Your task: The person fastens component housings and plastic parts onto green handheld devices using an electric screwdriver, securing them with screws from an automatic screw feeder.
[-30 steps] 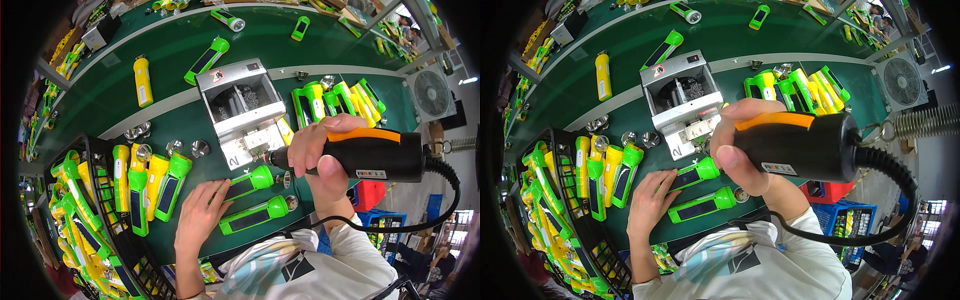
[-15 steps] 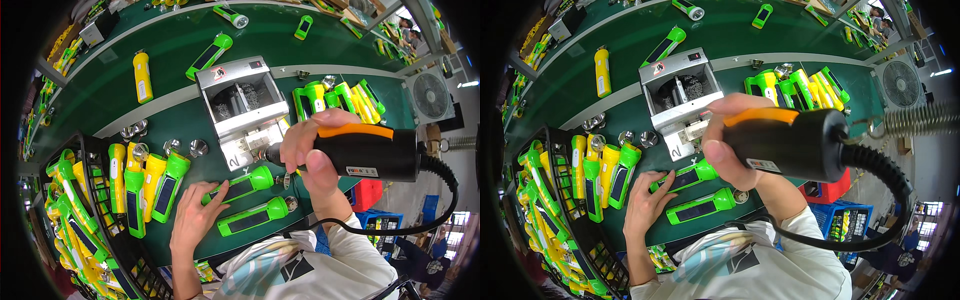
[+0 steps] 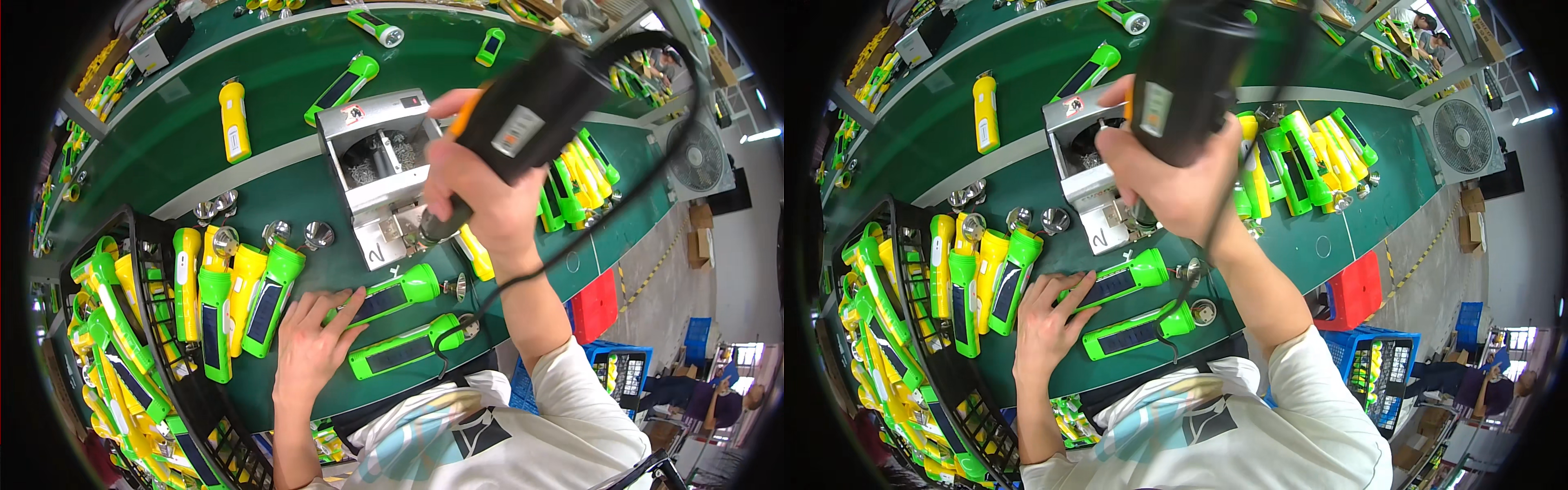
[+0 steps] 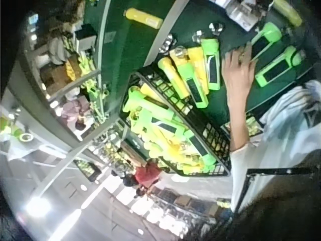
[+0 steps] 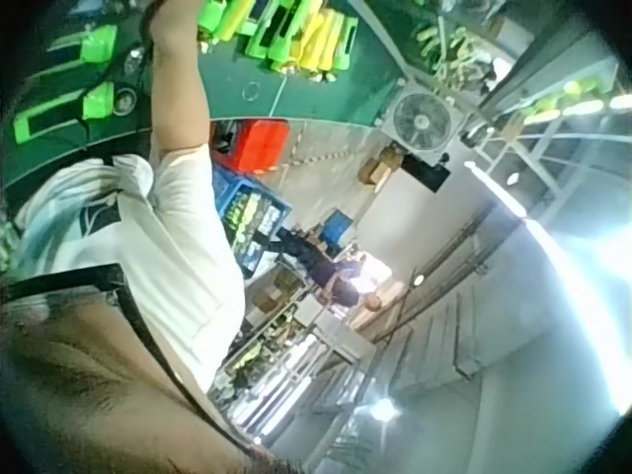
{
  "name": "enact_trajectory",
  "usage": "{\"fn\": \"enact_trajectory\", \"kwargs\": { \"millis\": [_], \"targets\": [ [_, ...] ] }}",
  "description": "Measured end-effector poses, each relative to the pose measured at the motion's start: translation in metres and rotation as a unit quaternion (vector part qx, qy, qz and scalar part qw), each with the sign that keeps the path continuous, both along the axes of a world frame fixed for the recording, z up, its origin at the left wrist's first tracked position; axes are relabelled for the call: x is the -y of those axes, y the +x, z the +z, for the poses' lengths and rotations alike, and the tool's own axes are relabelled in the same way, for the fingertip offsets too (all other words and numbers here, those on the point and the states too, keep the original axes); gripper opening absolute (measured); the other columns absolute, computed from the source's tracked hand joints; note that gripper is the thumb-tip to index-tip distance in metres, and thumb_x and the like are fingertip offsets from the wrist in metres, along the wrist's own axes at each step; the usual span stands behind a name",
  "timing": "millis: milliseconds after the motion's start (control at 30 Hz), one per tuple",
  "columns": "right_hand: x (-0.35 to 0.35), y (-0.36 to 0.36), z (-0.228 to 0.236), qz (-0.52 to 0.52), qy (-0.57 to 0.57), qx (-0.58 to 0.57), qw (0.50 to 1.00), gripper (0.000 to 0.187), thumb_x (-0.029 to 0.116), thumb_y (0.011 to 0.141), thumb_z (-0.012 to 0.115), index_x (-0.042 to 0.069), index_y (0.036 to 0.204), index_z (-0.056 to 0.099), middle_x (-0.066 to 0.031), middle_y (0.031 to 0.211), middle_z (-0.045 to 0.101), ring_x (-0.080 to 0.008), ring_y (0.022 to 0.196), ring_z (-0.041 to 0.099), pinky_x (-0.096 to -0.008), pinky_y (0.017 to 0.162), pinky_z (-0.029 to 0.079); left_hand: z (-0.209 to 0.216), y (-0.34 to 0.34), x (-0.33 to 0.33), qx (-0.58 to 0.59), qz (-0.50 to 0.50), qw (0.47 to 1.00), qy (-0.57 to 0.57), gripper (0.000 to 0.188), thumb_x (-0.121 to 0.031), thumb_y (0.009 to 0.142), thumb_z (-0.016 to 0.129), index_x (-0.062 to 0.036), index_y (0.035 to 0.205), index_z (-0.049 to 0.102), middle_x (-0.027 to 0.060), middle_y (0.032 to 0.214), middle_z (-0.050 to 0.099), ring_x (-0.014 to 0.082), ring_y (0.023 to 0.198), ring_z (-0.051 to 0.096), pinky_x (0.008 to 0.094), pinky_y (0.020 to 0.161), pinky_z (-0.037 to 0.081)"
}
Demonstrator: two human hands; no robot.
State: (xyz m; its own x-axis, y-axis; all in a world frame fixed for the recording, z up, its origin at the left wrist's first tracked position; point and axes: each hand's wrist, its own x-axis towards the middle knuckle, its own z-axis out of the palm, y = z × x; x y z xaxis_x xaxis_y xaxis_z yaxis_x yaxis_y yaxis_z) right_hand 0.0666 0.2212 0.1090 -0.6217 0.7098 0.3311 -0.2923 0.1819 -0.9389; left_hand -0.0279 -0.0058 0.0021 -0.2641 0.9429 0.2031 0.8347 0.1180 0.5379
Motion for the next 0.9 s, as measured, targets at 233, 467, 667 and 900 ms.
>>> {"fn": "enact_trajectory", "kwargs": {
  "millis": [233,467,667,900],
  "targets": [
    [0.011,0.018,-0.015,0.0,0.029,-0.12,0.992,0.016,-0.007,0.083,0.068,-0.004,0.098,0.064,-0.0051,0.068,0.062,-0.0105,0.058,0.059,-0.0266,0.054,0.048,-0.01,-0.002,0.002,0.067,0.017,0.996,0.054,0.043,-0.009,0.071,0.087,0.001,0.11,0.069,0.0112,0.108,0.069,0.0316,0.099,0.064,0.0412,0.084,0.054],
    [0.011,0.012,-0.02,0.0,0.104,-0.05,0.993,0.03,-0.001,0.09,0.063,-0.007,0.117,0.053,-0.0049,0.064,0.057,-0.0118,0.049,0.053,-0.0267,0.048,0.044,-0.012,0.0,0.005,0.089,0.007,0.994,0.06,0.047,-0.009,0.073,0.086,-0.0028,0.116,0.069,0.01,0.111,0.067,0.0303,0.096,0.064,0.0399,0.078,0.055],
    [0.0,-0.015,0.002,0.041,-0.015,0.024,0.999,0.021,-0.005,0.083,0.065,-0.005,0.104,0.063,-0.0031,0.061,0.057,-0.0117,0.045,0.054,-0.027,0.044,0.039,-0.014,-0.003,0.006,0.069,0.019,0.995,0.064,0.048,-0.011,0.07,0.088,-0.0067,0.116,0.072,0.009,0.11,0.067,0.0298,0.095,0.064,0.0409,0.078,0.054],
    [0.01,0.012,-0.007,0.012,-0.032,-0.047,0.998,0.022,-0.007,0.083,0.067,-0.002,0.104,0.063,-0.0018,0.063,0.059,-0.0086,0.048,0.055,-0.0263,0.045,0.042,-0.005,-0.004,0.011,0.05,0.003,0.998,0.023,0.053,-0.012,0.072,0.086,-0.0041,0.123,0.071,0.0105,0.112,0.068,0.0309,0.104,0.063,0.0426,0.089,0.051]
  ]
}}
